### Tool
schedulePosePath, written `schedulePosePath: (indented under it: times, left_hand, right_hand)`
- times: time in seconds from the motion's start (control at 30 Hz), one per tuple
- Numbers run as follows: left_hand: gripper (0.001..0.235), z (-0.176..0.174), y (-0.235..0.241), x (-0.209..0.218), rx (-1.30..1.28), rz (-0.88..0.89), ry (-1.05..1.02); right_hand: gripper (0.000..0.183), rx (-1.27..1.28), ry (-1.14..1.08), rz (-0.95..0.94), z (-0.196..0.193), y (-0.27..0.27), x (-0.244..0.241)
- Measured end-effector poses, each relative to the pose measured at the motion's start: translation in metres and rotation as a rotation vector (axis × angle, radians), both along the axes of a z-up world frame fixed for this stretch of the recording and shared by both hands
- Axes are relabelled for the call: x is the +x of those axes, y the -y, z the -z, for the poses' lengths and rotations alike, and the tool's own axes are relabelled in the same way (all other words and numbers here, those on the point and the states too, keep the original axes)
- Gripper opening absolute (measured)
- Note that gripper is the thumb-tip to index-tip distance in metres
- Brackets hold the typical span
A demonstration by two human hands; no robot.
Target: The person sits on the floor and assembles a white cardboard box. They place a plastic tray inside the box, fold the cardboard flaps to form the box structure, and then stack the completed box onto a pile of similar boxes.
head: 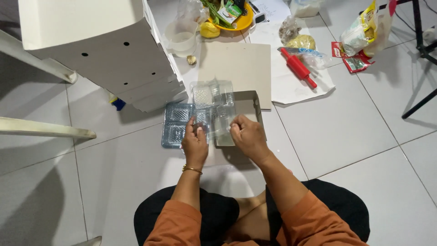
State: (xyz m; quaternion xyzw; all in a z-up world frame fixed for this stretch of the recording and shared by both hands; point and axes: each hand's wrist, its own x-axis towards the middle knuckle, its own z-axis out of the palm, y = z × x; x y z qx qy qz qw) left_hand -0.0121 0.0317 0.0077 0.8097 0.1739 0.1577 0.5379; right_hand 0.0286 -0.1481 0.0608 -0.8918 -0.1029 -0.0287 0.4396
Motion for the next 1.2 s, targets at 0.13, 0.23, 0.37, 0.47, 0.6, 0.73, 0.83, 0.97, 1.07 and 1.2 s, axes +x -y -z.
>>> schedulePosePath:
  times: [0.13, 0.23, 0.37, 0.47, 0.6, 0.73, 0.83, 0.97, 1.07, 1.2]
  left_hand:
    - [0.045, 0.014, -0.038, 0.004, -0.013, -0.140, -0.055]
    - [0.040, 0.045, -0.074, 0.003, -0.065, -0.270, -0.144]
    - [0.040, 0.124, -0.127, 0.004, 0.151, -0.446, -0.414]
    - [0.059, 0.140, -0.134, 0.006, 0.174, -0.514, -0.404]
    - [0.062, 0.107, -0.094, 0.009, 0.616, -0.512, 0.025]
    - [0.053, 0.020, -0.022, 0.003, -0.127, -0.007, 0.096]
    - [0.089, 0.047, -0.007, 0.017, -1.038, 0.155, 0.011]
    - [0.047, 0.069, -0.013, 0.031, -1.150, 0.166, -0.063]
    - [0.046, 0.029, -0.007, 0.034, -1.037, 0.190, -0.141]
    - [0.049, 0.042, -0.001, 0.040, -0.839, 0.215, -0.200]
  right_hand:
    - [0.017, 0.202, -0.127, 0.110, -0.014, 0.022, 0.017]
    - [0.017, 0.510, -0.229, 0.163, -0.025, 0.039, 0.021]
    - [0.018, 0.600, -0.251, 0.180, -0.029, 0.059, 0.026]
    - [0.018, 0.519, -0.170, 0.103, -0.036, 0.066, 0.026]
    - [0.013, 0.092, 0.106, 0.048, -0.017, 0.072, 0.027]
    - [0.013, -0.109, 0.368, -0.057, 0.008, 0.070, 0.033]
    - [0.017, -0.262, 0.482, -0.103, 0.027, 0.072, 0.035]
    - [0.016, -0.327, 0.297, -0.160, 0.027, 0.072, 0.028]
    - [0.014, -0.207, 0.038, -0.174, 0.004, 0.074, 0.025]
    - [0.059, 0.113, -0.183, -0.060, 0.004, 0.078, 0.031]
